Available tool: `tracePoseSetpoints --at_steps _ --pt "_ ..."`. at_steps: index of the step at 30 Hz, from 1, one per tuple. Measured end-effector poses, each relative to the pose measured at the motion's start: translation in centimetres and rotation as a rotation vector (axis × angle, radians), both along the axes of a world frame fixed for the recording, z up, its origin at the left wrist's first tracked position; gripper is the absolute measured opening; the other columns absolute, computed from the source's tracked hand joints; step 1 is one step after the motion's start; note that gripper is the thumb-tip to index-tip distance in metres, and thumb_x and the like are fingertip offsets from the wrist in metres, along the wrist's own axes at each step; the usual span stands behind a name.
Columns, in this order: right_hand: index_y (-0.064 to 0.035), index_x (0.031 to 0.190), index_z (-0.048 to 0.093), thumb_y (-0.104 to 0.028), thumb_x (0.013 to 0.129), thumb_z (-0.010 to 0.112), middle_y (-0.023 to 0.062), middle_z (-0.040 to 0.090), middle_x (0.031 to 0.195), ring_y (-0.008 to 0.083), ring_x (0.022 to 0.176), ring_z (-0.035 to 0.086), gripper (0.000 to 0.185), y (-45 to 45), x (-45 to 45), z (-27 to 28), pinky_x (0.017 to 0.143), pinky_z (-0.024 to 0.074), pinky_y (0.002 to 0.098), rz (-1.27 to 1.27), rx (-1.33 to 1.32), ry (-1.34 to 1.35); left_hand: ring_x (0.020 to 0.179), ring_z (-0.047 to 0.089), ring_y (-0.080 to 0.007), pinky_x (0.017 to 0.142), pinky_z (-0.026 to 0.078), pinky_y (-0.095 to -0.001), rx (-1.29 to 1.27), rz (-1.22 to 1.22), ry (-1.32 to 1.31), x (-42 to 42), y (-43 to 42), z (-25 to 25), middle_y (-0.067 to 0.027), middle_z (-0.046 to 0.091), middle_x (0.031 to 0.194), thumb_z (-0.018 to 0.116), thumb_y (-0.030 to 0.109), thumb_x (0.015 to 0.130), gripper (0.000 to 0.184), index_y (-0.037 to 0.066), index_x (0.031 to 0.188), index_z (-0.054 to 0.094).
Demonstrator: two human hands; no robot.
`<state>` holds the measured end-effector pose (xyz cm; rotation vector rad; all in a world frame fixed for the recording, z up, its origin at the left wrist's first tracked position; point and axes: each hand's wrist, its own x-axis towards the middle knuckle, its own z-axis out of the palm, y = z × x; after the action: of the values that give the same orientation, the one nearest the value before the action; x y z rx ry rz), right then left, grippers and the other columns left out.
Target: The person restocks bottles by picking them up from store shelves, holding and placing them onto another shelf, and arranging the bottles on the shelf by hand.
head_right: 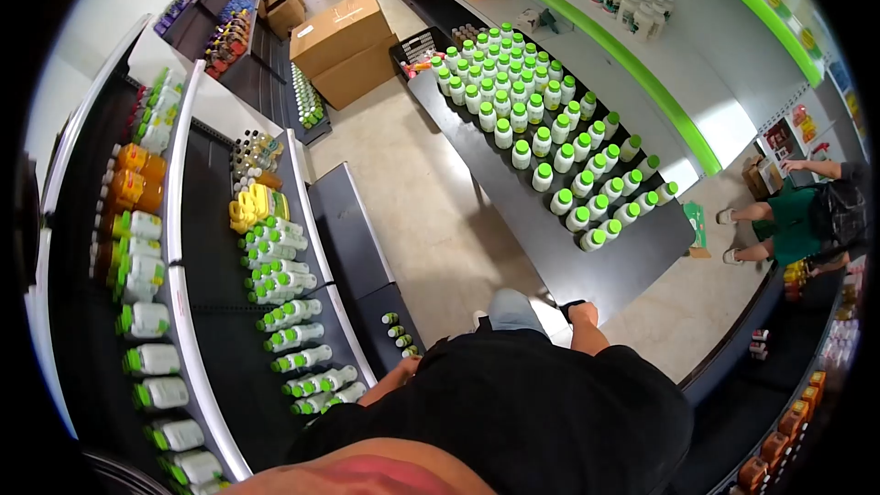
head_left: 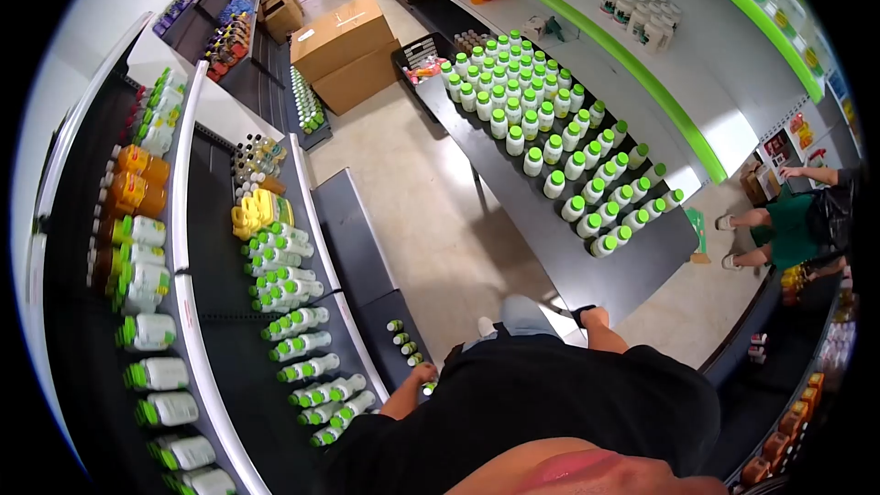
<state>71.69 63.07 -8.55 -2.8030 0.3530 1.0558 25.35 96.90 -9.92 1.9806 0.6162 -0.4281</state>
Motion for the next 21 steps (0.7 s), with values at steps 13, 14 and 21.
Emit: tracePoseSetpoints --at_steps 13,14,21 --pt "-0.001 0.111 0.07 -0.026 0.086 0.058 0.0201 0.066 0.12 0.0347 0.113 0.063 0.037 4.5 4.4 0.7 0.095 0.0505 0.0415 -0.213 -0.162 0.067 0.067 0.063 -0.0161 0.051 0.045 -0.0328 -0.333 0.606 0.277 29.6 31.7 -0.2 -0.008 0.068 0.088 0.058 0.024 0.093 0.026 0.006 0.111 0.062" --pt "-0.0005 0.111 0.069 -0.026 0.086 0.058 0.0206 0.066 0.12 0.0349 0.113 0.063 0.038 5.2 5.0 -0.1 0.095 0.0505 0.0415 -0.235 -0.152 0.066 0.07 0.064 -0.0169 0.055 0.048 -0.0333 -0.368 0.484 0.256 32.5 33.0 1.5 -0.0088 0.068 0.09 0.058 0.023 0.093 0.026 0.005 0.112 0.061" --pt "0.0029 0.108 0.069 -0.027 0.086 0.058 0.0241 0.065 0.119 0.0361 0.113 0.063 0.039 13.8 8.2 -2.1 0.095 0.0504 0.0417 -0.559 -0.081 -0.005 0.088 0.065 -0.0196 0.074 0.055 -0.0329 -0.291 0.378 -0.138 42.5 44.2 2.4 -0.015 0.067 0.099 0.055 0.014 0.094 0.024 0.003 0.115 0.061"
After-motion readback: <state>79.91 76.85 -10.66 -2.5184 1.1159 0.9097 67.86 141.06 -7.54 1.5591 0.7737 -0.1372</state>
